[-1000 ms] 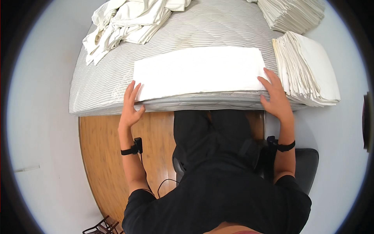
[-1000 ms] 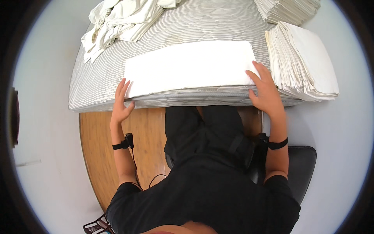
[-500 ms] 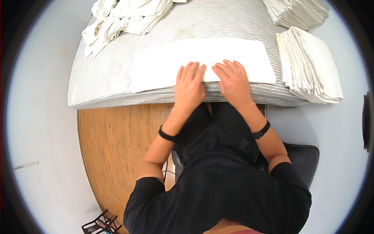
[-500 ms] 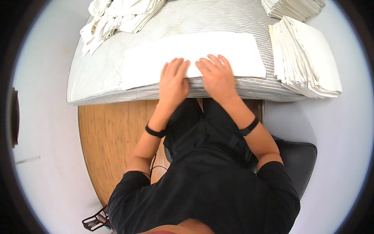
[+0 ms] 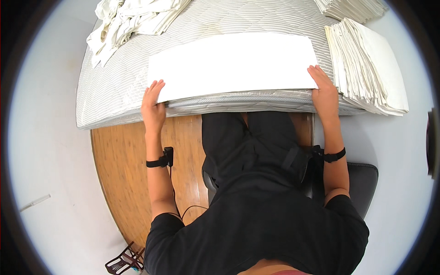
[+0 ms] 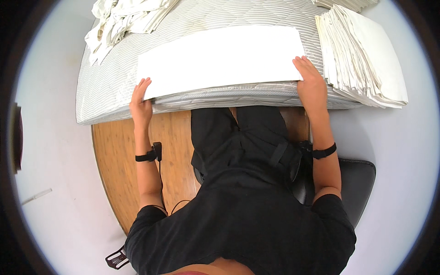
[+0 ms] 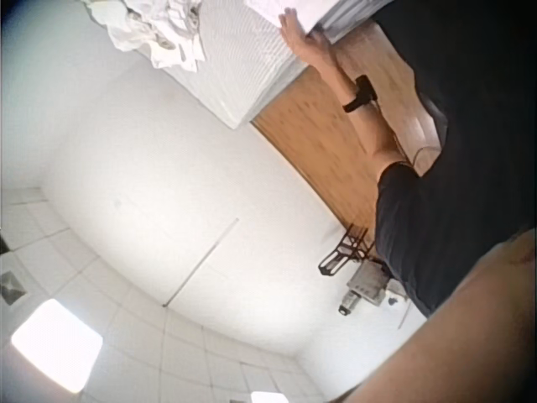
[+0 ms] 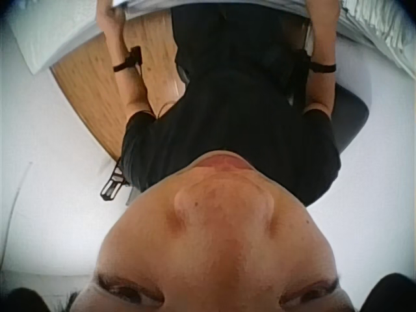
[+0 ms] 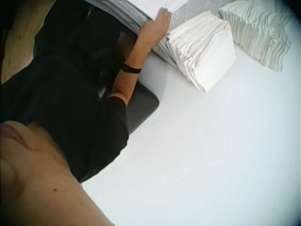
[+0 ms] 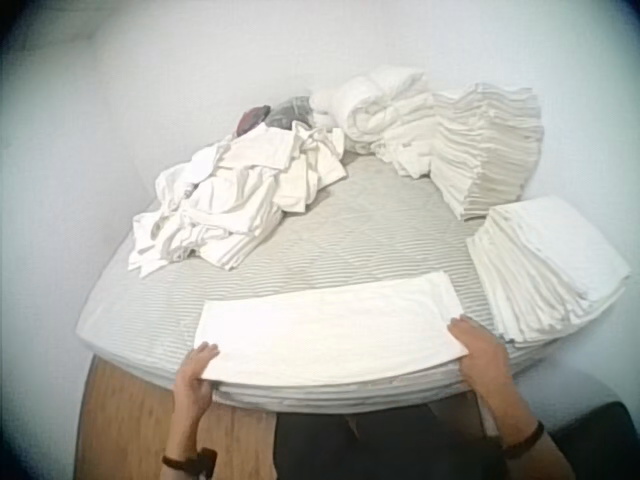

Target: Folding a large stack of white pillowcases on a mattress.

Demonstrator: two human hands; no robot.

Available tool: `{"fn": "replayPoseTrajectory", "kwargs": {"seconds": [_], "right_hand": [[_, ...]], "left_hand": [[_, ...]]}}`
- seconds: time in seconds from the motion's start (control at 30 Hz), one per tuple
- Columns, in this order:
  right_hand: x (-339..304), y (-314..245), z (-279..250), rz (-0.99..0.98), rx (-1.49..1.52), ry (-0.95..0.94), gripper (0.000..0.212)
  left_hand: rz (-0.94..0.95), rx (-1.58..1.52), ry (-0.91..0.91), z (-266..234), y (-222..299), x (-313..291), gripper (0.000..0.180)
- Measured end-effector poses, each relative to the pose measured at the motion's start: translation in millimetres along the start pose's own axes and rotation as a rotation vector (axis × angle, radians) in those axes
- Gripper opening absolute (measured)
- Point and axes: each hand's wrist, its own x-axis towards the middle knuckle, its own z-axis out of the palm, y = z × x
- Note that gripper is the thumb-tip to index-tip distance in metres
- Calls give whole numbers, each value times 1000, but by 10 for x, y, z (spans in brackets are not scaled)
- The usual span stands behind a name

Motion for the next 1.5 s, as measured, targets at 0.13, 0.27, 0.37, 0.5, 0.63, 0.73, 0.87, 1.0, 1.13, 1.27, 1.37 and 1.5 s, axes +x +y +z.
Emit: {"fn": "replayPoseTrajectory", "kwargs": {"seconds": [0.13, 0.27, 0.37, 0.5, 0.63, 0.73, 0.87, 1.0, 1.13, 1.27, 1.37, 1.5], "right_hand": [[87, -34, -536, 70, 349, 37, 36], [348, -110, -928, 291, 700, 284, 24], [796, -32, -789, 308, 541, 213, 33], [1248, 111, -418, 279, 553, 69, 38], [1211, 346, 125, 186, -158, -152, 55], [1182, -252, 381, 61, -129, 0, 51], [1080, -1304, 906, -354, 206, -117, 32], [946, -1129, 1277, -334, -19, -251, 53], [1156, -16, 924, -81, -186, -296, 58], [1036, 758, 779, 132, -242, -177, 56], [818, 629, 568, 150, -53, -46, 50], [794, 538, 309, 295, -47, -72, 52]], "left_hand": [[-273, -505, 106, -425, -222, -37, 28], [-372, -1047, 295, -829, -570, 48, 16], [-456, -1152, 390, -888, -185, 557, 18], [-575, -691, 7, -597, -342, 1038, 34], [-613, -107, -287, -144, -691, 987, 57], [-248, 93, -78, 67, -195, 929, 49], [283, -282, -145, 458, 1118, 1127, 31], [260, -111, -111, 871, 836, 914, 42], [-149, 90, -192, 477, -208, 697, 46], [-362, 148, -206, 288, -820, 533, 44], [-268, -44, -100, 203, -1313, 287, 43], [-218, -158, 4, 258, -1150, 290, 41]]}}
